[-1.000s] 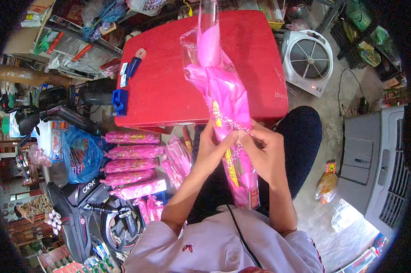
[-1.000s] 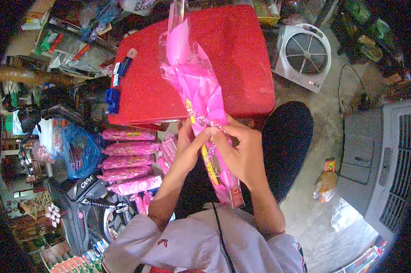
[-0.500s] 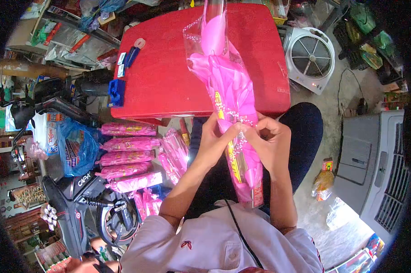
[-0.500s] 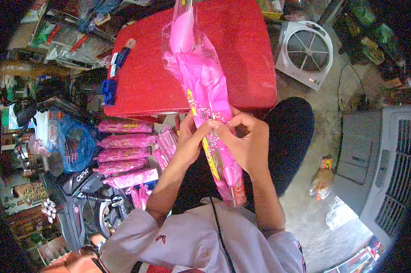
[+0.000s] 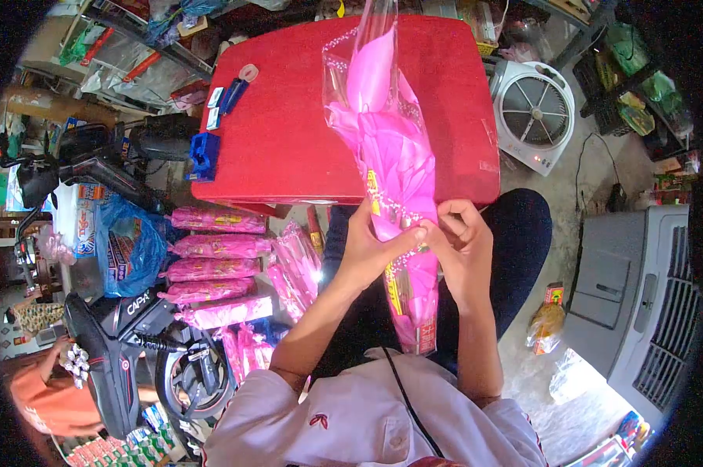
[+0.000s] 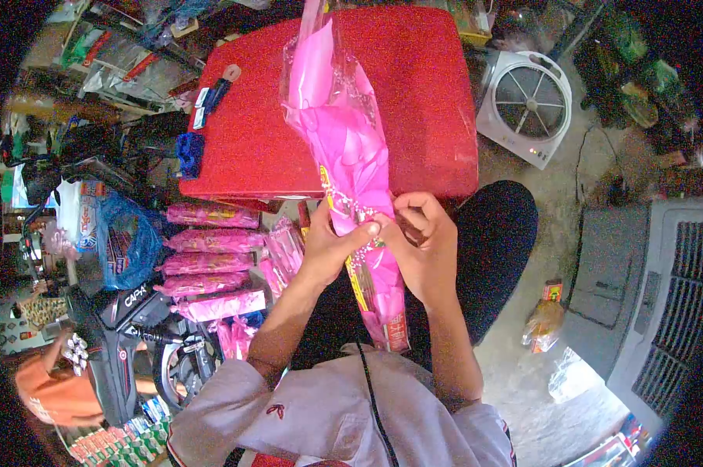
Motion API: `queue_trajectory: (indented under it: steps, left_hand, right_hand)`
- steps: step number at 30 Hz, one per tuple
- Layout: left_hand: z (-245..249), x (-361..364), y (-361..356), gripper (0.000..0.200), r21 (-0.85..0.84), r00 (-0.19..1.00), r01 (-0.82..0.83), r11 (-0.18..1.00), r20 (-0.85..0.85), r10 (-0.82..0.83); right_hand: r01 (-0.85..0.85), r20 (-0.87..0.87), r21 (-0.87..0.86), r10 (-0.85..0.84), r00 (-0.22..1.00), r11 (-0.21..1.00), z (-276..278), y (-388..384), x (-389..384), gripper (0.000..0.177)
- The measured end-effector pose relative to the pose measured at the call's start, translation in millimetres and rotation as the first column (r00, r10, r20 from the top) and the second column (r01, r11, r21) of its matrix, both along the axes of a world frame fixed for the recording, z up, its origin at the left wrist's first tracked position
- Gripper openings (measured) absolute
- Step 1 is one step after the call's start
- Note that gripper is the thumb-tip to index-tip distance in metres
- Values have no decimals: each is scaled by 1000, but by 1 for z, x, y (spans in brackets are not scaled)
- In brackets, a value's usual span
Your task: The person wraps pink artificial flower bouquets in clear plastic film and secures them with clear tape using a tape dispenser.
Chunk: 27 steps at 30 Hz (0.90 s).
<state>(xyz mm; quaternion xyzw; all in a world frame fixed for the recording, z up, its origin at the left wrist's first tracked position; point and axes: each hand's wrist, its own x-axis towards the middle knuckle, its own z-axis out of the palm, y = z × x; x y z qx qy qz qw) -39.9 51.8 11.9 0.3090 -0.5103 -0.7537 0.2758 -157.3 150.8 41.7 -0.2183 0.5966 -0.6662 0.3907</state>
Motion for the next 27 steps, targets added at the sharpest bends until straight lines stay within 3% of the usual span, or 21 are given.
queue_trajectory:
  steps: [7,10,14,15,16,17,18,21,24,26,27]
  left_hand:
    - [7,-1,-10,63,-113,999,49,992,5,-48]
    - [11,1,-20,71,-172,994,110,979,23,-107]
    - [19,7,-33,82,-302,981,192,934,51,-185]
    - [19,11,-37,89,-320,971,237,917,94,-218]
    - [23,14,-40,90,-390,965,260,883,123,-230]
    - [27,18,-44,91,-457,959,284,843,151,-242]
    - [30,22,-47,92,-520,951,308,797,179,-251]
    - [40,40,-55,99,-561,881,463,687,378,-284]
    - [49,51,-56,99,-530,824,550,646,469,-317]
    - [49,57,-57,98,-534,820,560,634,468,-329]
    - [49,59,-59,99,-535,811,574,620,477,-338]
  right_hand:
    - [-37,27,-43,39,999,998,-10,3,0,19]
    - [-82,95,-110,93,991,990,-9,8,-3,17]
    - [-210,54,-119,217,975,970,-2,19,-20,22]
    - [-228,15,-130,232,973,965,4,21,-27,23]
    - [-239,-227,-49,222,948,970,15,26,-40,21]
    - [-177,-396,8,165,903,984,33,29,-51,22]
    - [55,-507,-56,-76,859,997,24,36,-68,28]
    - [187,-574,-452,-445,688,872,79,36,-111,68]
    - [-119,-720,-98,12,693,988,89,61,-167,90]
    - [-293,-704,8,214,677,956,92,60,-170,68]
    - [-305,-674,-19,213,707,952,69,67,-187,59]
